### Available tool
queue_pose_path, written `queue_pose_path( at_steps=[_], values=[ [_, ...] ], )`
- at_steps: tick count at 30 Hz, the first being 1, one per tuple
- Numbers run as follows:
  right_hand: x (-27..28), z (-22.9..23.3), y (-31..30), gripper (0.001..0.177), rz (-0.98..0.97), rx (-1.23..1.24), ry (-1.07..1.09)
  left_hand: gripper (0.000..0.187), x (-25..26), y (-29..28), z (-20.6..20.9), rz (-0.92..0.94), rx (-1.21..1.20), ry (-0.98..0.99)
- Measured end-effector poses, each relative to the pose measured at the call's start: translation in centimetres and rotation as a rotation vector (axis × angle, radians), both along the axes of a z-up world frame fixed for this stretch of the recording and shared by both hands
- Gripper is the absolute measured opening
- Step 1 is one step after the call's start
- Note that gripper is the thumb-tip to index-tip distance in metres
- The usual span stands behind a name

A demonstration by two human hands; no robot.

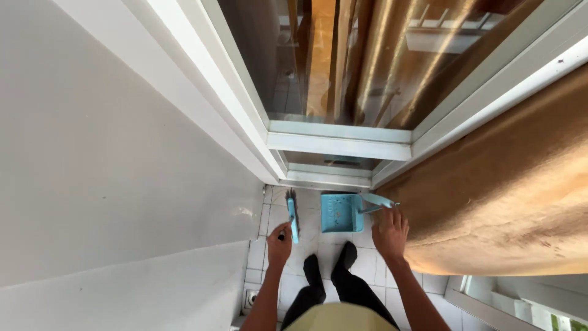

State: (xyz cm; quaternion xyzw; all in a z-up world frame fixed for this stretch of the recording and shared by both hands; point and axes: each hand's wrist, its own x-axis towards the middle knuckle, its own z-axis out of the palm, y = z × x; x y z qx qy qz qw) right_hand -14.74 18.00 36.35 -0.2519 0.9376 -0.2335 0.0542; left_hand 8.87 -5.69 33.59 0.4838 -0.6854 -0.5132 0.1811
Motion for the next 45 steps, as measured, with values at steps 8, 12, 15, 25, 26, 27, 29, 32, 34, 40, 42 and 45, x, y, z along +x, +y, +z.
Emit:
queue_pose_path(
  at_steps=[8,12,15,25,26,27,29,32,34,40,42,45],
  values=[
    [-7.5,-2.0,-1.1,0.078,0.106,0.324,-0.08,0.019,-4.6,0.0,0.6,-0.021,-0.1,0.037],
    [-9.1,-4.1,-0.4,0.072,0.159,0.406,-0.286,0.018,-6.0,0.1,2.5,0.019,0.039,-0.064],
    [-10.0,-7.4,-0.2,0.058,0.141,0.356,-0.411,0.018,-6.0,-0.2,2.5,-0.015,0.009,-0.074],
    [-6.8,-9.9,0.5,0.04,0.096,0.193,-0.349,0.018,-6.9,-2.1,-1.5,-0.099,0.062,-0.111],
    [-6.6,-9.9,0.2,0.04,0.093,0.186,-0.34,0.017,-6.8,-2.4,-2.7,-0.09,-0.003,-0.053],
    [-6.4,-10.0,-0.2,0.041,0.089,0.179,-0.331,0.016,-6.8,-2.8,-3.9,-0.082,-0.067,0.006],
    [-5.7,-9.3,-0.3,0.041,0.069,0.181,-0.353,0.017,-7.4,-3.8,-2.1,-0.093,0.038,-0.076],
    [-4.9,-8.6,-0.7,0.042,0.034,0.215,-0.411,0.019,-7.6,-5.1,-2.7,-0.112,0.135,-0.162],
    [-4.7,-8.6,-1.1,0.043,0.016,0.247,-0.449,0.02,-7.6,-6.0,-3.6,-0.123,0.129,-0.166],
    [-4.9,-10.4,-1.8,0.046,-0.018,0.326,-0.442,0.021,-8.2,-8.5,-3.9,-0.084,0.09,-0.255],
    [-5.2,-10.7,-1.8,0.051,-0.019,0.342,-0.403,0.022,-8.8,-9.2,-2.6,-0.132,0.044,-0.363],
    [-5.4,-9.8,-2.7,0.054,-0.022,0.392,-0.401,0.023,-8.7,-9.8,-0.8,-0.156,0.026,-0.451]
  ],
)
